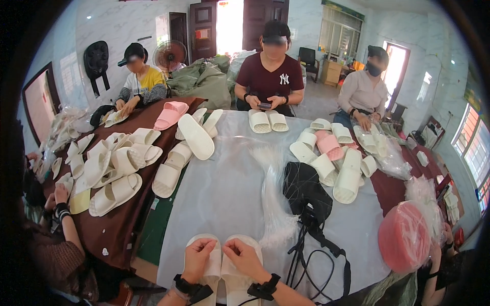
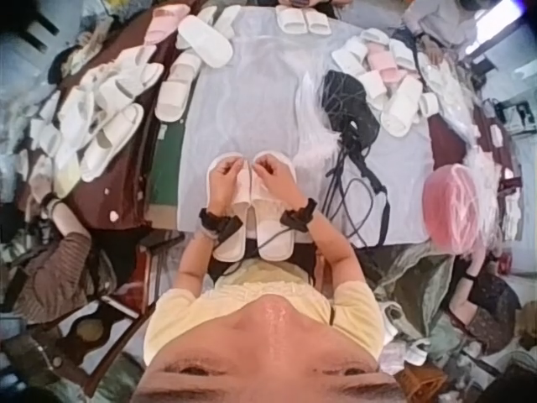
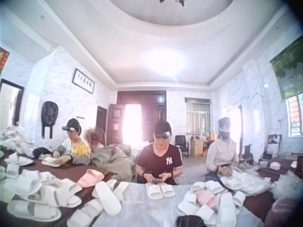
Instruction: Assembling, inspecting, and preparing sandals for packaging in a footwear manufacturing facility.
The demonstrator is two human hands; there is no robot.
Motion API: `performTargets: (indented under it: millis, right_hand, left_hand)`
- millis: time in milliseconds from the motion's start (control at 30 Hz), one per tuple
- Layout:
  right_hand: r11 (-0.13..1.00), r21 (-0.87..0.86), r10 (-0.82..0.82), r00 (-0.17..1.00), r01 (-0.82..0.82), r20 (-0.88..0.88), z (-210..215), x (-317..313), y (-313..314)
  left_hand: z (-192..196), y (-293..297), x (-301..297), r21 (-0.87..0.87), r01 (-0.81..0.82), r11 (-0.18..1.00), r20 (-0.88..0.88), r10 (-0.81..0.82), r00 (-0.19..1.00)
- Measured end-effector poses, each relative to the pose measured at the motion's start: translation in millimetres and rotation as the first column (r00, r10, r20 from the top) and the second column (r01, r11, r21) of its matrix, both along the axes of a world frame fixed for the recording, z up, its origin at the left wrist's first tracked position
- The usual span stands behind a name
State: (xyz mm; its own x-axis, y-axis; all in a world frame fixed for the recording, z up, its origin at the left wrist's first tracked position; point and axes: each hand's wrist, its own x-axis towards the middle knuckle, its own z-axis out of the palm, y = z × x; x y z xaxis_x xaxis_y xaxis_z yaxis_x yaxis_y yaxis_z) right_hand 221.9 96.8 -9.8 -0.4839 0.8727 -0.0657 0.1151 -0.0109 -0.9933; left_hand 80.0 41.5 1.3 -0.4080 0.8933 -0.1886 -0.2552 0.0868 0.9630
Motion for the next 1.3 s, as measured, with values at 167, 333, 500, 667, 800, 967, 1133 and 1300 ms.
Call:
performTargets:
  millis: [167, 333, 500, 667, 800, 967, 1133, 1300]
  right_hand:
    - [1.0, -0.005, 0.021, 1.0, -0.021, -0.021, -1.0, -0.6, 1.6]
    - [0.999, -0.024, 0.022, 1.0, -0.023, -0.009, 3.4, -0.4, 0.9]
    - [1.0, 0.015, 0.016, 1.0, -0.015, -0.023, 1.6, -0.1, 0.5]
    - [1.0, 0.008, 0.026, 1.0, -0.026, -0.004, 2.5, -0.1, 0.9]
    - [1.0, 0.013, 0.028, 0.999, -0.029, 0.017, 7.7, 0.3, -1.0]
    - [0.999, 0.013, 0.035, 0.999, -0.035, -0.003, 3.6, 0.7, 0.5]
    - [0.999, 0.017, 0.046, 0.999, -0.046, 0.0, 3.1, 0.1, 0.7]
    - [0.999, 0.043, 0.033, 0.999, -0.033, -0.019, 3.7, 0.1, 1.1]
  left_hand:
    - [-6.3, 0.3, -1.1, 0.042, 0.163, 0.986, -0.147, -0.155, 0.977]
    - [0.1, -2.5, -1.2, 0.023, 0.138, 0.99, -0.169, -0.133, 0.977]
    - [-1.4, -4.0, -1.6, 0.044, 0.115, 0.992, -0.105, -0.11, 0.988]
    - [-8.8, -3.0, -1.6, 0.052, 0.132, 0.99, -0.202, -0.12, 0.972]
    - [-9.5, -4.7, -4.7, -0.013, 0.146, 0.989, -0.074, -0.147, 0.986]
    - [-3.9, -3.4, -2.0, 0.041, 0.173, 0.984, -0.162, -0.164, 0.973]
    - [-6.5, -3.5, -3.0, 0.072, 0.143, 0.987, -0.122, -0.134, 0.983]
    - [1.7, -4.0, -2.7, 0.05, 0.189, 0.981, -0.086, -0.184, 0.979]
